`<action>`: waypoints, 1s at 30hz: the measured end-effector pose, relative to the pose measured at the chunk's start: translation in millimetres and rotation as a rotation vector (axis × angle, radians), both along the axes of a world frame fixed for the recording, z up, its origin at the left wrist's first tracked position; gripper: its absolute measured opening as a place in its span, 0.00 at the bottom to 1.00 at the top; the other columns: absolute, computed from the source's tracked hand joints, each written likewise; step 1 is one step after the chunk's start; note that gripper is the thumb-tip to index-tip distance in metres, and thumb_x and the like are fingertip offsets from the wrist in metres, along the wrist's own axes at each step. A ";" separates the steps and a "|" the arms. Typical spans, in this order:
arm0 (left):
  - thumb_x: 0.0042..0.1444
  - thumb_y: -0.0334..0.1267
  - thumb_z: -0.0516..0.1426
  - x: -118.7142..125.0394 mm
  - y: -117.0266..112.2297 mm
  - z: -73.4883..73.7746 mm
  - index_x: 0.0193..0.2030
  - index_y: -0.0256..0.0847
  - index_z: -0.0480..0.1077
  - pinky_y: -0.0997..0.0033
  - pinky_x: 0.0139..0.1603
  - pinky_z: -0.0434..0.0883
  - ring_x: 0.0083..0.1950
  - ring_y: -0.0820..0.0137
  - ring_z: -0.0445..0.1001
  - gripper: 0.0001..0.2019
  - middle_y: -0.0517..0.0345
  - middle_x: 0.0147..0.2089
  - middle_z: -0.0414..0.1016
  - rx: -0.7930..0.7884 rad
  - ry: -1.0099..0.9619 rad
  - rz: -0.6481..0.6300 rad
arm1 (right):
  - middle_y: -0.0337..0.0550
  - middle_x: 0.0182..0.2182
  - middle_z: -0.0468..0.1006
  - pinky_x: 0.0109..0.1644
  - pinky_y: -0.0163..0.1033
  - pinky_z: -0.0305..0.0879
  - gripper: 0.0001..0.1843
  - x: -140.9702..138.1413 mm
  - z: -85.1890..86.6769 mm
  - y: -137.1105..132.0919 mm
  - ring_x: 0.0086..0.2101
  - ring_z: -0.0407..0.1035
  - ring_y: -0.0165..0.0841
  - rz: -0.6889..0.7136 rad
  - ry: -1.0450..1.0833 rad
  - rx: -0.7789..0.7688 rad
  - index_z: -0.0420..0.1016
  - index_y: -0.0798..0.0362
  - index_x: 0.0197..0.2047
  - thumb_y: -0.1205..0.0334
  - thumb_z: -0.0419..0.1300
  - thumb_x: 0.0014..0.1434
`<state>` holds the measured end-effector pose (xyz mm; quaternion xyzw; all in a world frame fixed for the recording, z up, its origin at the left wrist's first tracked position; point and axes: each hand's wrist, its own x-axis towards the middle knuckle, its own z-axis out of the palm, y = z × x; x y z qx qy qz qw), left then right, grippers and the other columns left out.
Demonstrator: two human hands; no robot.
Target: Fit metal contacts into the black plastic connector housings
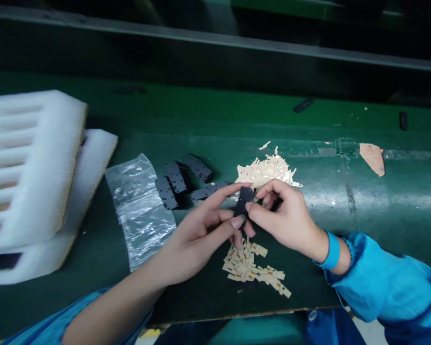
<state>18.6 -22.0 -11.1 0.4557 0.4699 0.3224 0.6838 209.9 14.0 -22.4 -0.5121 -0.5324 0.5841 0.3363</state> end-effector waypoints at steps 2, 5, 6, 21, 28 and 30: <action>0.69 0.36 0.57 -1.1 0.2 0.1 0.73 0.39 0.56 0.69 0.34 0.76 0.30 0.70 0.78 0.28 0.58 0.34 0.81 0.008 -0.004 0.002 | 0.33 0.23 0.71 0.28 0.36 0.59 0.14 0.8 0.6 1.4 0.26 0.63 0.29 0.038 -0.006 -0.019 0.72 0.49 0.33 0.56 0.73 0.53; 0.69 0.36 0.56 -3.6 0.6 1.9 0.74 0.39 0.55 0.70 0.32 0.75 0.29 0.71 0.77 0.29 0.58 0.35 0.80 0.030 -0.020 -0.025 | 0.33 0.23 0.70 0.28 0.36 0.59 0.18 2.7 1.7 6.3 0.25 0.63 0.28 0.093 0.025 -0.068 0.72 0.50 0.31 0.52 0.76 0.52; 0.69 0.36 0.56 -4.3 0.7 2.7 0.74 0.39 0.55 0.71 0.32 0.74 0.28 0.71 0.77 0.29 0.58 0.34 0.80 0.040 -0.025 -0.039 | 0.33 0.23 0.70 0.28 0.36 0.59 0.18 3.5 1.8 8.3 0.25 0.63 0.28 0.107 0.045 -0.081 0.72 0.50 0.31 0.52 0.76 0.51; 0.73 0.38 0.55 -10.0 0.7 -2.5 0.78 0.43 0.54 0.72 0.33 0.75 0.27 0.73 0.76 0.29 0.58 0.34 0.80 0.043 -0.105 -0.086 | 0.36 0.26 0.76 0.28 0.34 0.64 0.15 14.9 1.7 23.1 0.25 0.65 0.27 0.155 0.230 -0.134 0.81 0.52 0.31 0.51 0.76 0.53; 0.73 0.39 0.57 -16.5 0.4 -5.9 0.79 0.46 0.54 0.75 0.32 0.75 0.27 0.74 0.75 0.31 0.57 0.35 0.81 -0.014 -0.274 -0.109 | 0.36 0.25 0.78 0.30 0.35 0.62 0.18 11.1 -7.6 18.1 0.25 0.66 0.27 0.206 0.246 -0.063 0.79 0.53 0.29 0.50 0.77 0.52; 0.73 0.39 0.58 -18.9 2.0 -6.1 0.79 0.47 0.54 0.76 0.29 0.73 0.25 0.75 0.74 0.32 0.57 0.34 0.80 -0.083 -0.358 -0.151 | 0.37 0.25 0.78 0.30 0.35 0.63 0.18 12.2 -8.6 19.1 0.24 0.65 0.27 0.246 0.263 -0.076 0.79 0.54 0.29 0.49 0.78 0.51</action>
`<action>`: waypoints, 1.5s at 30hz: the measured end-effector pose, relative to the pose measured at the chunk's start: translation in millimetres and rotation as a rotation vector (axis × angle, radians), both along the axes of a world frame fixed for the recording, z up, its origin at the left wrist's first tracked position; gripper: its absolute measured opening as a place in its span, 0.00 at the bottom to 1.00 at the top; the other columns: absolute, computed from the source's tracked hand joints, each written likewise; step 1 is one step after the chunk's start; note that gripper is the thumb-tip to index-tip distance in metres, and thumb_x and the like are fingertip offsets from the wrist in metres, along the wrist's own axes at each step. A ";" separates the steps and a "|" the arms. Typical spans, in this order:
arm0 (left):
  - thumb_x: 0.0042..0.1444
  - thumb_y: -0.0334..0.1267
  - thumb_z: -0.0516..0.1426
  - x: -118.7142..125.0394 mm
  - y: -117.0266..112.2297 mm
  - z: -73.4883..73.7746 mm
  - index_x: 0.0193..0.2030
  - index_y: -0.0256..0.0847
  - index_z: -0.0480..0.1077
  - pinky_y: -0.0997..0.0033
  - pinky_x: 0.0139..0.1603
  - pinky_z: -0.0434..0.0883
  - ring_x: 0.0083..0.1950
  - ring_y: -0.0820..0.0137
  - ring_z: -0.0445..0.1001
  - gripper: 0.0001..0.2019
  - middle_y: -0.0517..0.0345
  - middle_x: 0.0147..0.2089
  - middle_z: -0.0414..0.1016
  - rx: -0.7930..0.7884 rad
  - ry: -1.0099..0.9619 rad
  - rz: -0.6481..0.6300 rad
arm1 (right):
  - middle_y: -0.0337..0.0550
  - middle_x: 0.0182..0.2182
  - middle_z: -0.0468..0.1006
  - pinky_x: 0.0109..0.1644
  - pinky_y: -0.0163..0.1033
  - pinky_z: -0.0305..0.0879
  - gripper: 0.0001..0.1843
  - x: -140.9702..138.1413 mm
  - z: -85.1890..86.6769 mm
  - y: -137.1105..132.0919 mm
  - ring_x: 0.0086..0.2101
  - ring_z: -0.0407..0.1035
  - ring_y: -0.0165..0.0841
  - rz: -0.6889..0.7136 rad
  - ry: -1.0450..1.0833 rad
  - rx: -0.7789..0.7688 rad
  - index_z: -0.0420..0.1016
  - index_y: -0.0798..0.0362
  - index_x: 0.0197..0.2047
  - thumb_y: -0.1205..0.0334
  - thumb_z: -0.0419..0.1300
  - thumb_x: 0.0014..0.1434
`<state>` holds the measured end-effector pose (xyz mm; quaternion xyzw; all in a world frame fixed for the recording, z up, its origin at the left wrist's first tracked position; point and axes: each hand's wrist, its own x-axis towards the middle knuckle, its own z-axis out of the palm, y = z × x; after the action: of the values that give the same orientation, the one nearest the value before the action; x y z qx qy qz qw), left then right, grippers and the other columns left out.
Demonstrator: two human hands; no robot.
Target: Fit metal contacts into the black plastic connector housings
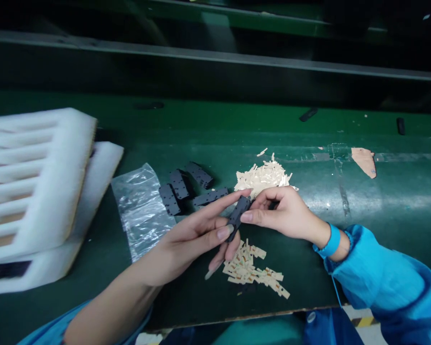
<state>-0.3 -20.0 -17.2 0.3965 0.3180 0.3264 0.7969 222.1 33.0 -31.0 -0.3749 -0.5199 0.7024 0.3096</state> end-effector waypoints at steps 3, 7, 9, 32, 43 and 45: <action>0.72 0.40 0.60 -0.9 3.0 0.3 0.79 0.46 0.55 0.78 0.27 0.71 0.25 0.75 0.73 0.33 0.58 0.31 0.79 -0.060 -0.060 -0.032 | 0.36 0.25 0.77 0.28 0.34 0.62 0.19 2.1 0.4 0.1 0.24 0.65 0.27 0.026 0.020 -0.008 0.79 0.54 0.30 0.49 0.78 0.51; 0.71 0.41 0.61 -0.6 4.2 -0.8 0.78 0.47 0.57 0.80 0.26 0.70 0.25 0.76 0.72 0.32 0.59 0.30 0.78 -0.069 -0.078 -0.027 | 0.36 0.26 0.77 0.28 0.34 0.62 0.17 2.7 0.8 -1.8 0.25 0.66 0.27 0.018 0.050 -0.005 0.80 0.53 0.32 0.50 0.78 0.52; 0.71 0.41 0.61 -1.9 4.2 -3.1 0.78 0.47 0.57 0.81 0.25 0.69 0.23 0.77 0.70 0.32 0.59 0.30 0.78 -0.076 -0.094 -0.049 | 0.36 0.26 0.77 0.29 0.34 0.62 0.18 2.3 0.0 -1.5 0.25 0.66 0.27 0.022 0.058 -0.016 0.80 0.53 0.31 0.50 0.79 0.50; 0.71 0.39 0.59 -7.2 8.9 -9.5 0.70 0.37 0.66 0.81 0.18 0.59 0.18 0.79 0.59 0.23 0.64 0.25 0.70 -0.147 -0.151 -0.121 | 0.39 0.28 0.80 0.27 0.33 0.62 0.14 7.6 17.1 3.7 0.26 0.70 0.28 -0.066 0.105 0.031 0.79 0.53 0.33 0.58 0.78 0.54; 0.70 0.46 0.58 -9.6 15.1 -1.9 0.59 0.37 0.77 0.73 0.23 0.50 0.22 0.75 0.53 0.18 0.68 0.23 0.58 -0.017 0.048 -0.367 | 0.36 0.30 0.79 0.28 0.32 0.64 0.14 27.8 29.8 20.2 0.27 0.69 0.27 0.455 -0.154 0.092 0.79 0.53 0.39 0.58 0.77 0.54; 0.71 0.47 0.57 -7.3 15.9 -0.7 0.54 0.38 0.77 0.74 0.24 0.51 0.23 0.75 0.52 0.16 0.69 0.24 0.57 0.007 0.096 -0.358 | 0.37 0.30 0.81 0.30 0.34 0.65 0.12 28.8 40.0 17.0 0.27 0.70 0.29 0.545 -0.292 0.212 0.82 0.52 0.41 0.57 0.75 0.57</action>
<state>-7.6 -4.1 -17.9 0.4647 0.2789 0.1610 0.8248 250.9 50.1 9.0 -0.2844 -0.7101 0.6403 0.0698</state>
